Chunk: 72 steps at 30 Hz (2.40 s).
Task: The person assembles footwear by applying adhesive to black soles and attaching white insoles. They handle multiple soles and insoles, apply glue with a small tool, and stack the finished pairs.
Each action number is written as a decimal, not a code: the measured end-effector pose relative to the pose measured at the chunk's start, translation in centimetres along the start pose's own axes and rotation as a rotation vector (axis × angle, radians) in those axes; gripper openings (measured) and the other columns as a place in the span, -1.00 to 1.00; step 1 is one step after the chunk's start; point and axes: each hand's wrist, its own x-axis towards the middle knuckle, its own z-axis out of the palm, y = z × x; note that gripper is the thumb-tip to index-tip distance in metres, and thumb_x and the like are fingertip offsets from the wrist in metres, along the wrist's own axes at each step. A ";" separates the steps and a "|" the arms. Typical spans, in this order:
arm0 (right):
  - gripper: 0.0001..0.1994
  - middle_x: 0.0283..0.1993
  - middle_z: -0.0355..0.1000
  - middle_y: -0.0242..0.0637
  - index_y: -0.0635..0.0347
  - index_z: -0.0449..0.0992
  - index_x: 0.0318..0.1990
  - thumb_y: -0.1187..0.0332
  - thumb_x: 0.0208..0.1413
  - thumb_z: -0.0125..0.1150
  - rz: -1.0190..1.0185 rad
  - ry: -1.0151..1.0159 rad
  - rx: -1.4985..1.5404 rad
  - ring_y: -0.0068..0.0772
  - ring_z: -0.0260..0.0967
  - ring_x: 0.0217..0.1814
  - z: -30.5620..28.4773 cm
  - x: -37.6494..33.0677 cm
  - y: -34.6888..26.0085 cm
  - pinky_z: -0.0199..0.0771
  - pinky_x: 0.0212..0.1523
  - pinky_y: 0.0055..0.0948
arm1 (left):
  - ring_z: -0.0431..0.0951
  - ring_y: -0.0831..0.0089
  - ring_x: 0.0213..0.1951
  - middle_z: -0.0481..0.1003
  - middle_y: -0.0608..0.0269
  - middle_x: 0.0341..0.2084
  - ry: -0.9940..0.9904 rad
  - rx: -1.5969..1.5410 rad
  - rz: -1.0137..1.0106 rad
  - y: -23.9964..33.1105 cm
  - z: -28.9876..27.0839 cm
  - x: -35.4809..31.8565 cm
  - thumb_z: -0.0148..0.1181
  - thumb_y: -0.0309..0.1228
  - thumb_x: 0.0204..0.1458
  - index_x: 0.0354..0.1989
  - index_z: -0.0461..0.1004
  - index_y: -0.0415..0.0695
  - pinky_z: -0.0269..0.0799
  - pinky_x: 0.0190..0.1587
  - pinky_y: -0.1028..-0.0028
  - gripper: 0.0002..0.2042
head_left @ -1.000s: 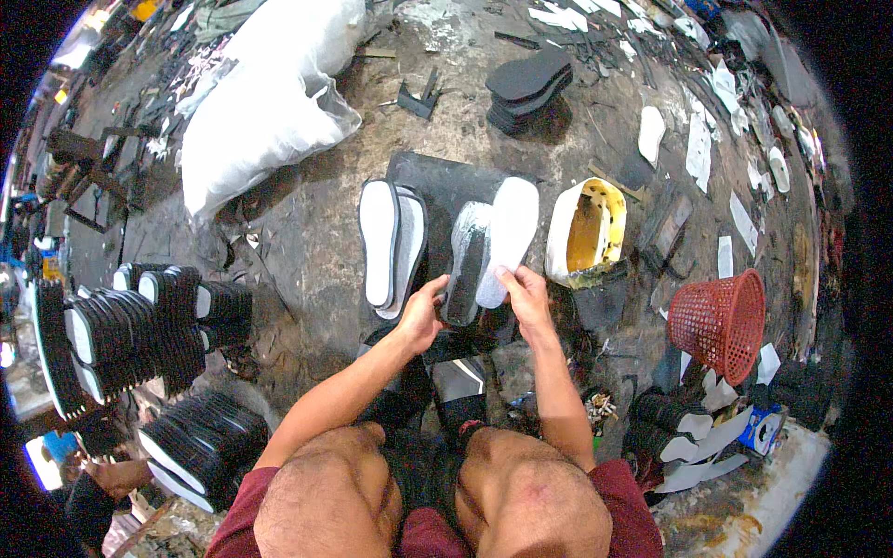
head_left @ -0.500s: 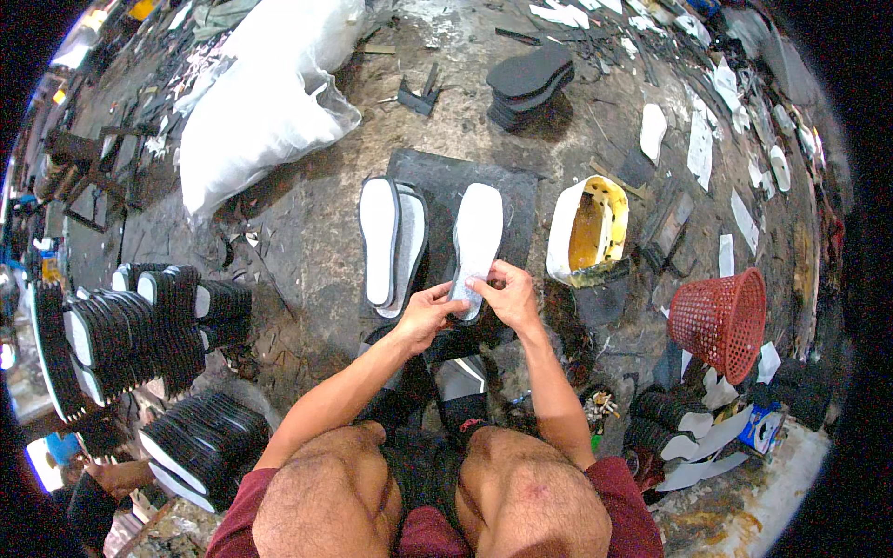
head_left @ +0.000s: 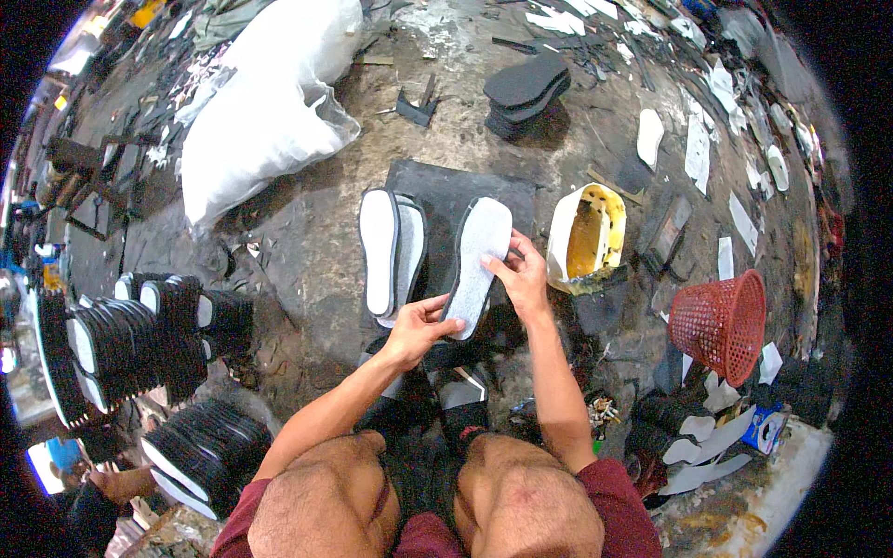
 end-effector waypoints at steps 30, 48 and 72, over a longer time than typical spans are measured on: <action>-0.21 -0.03 0.53 -0.22 0.35 0.25 0.34 0.34 -0.03 0.55 0.209 -0.246 -0.001 -0.52 0.49 -0.15 6.5 -1.6 -6.2 0.57 -0.26 -0.52 | 0.60 0.58 -0.24 0.63 0.24 -0.19 0.011 0.006 0.213 7.5 -2.7 -3.4 0.35 -0.57 0.07 0.10 0.47 -0.29 0.53 -0.20 0.57 -0.60; -0.15 0.37 0.06 0.30 0.47 0.24 0.29 -0.26 0.23 0.00 0.222 0.012 -0.636 0.26 -0.02 0.43 14.7 -3.0 8.4 -0.13 0.46 0.08 | 0.30 0.30 0.31 0.33 0.05 0.30 0.427 0.372 0.142 3.1 -8.2 2.6 -0.01 -0.20 0.31 0.42 0.15 -0.24 0.14 0.35 0.34 -0.42; 0.20 0.59 -0.22 -0.05 -0.16 -0.16 0.54 0.44 -0.31 0.49 -0.125 -0.337 -1.244 0.12 -0.33 0.63 1.1 3.0 -1.0 -0.26 0.56 0.12 | -0.32 -0.09 0.53 -0.28 -0.20 0.51 0.339 0.978 0.757 0.0 -10.4 2.5 0.39 -0.43 -0.30 0.51 -0.40 -0.20 -0.30 0.52 0.19 0.22</action>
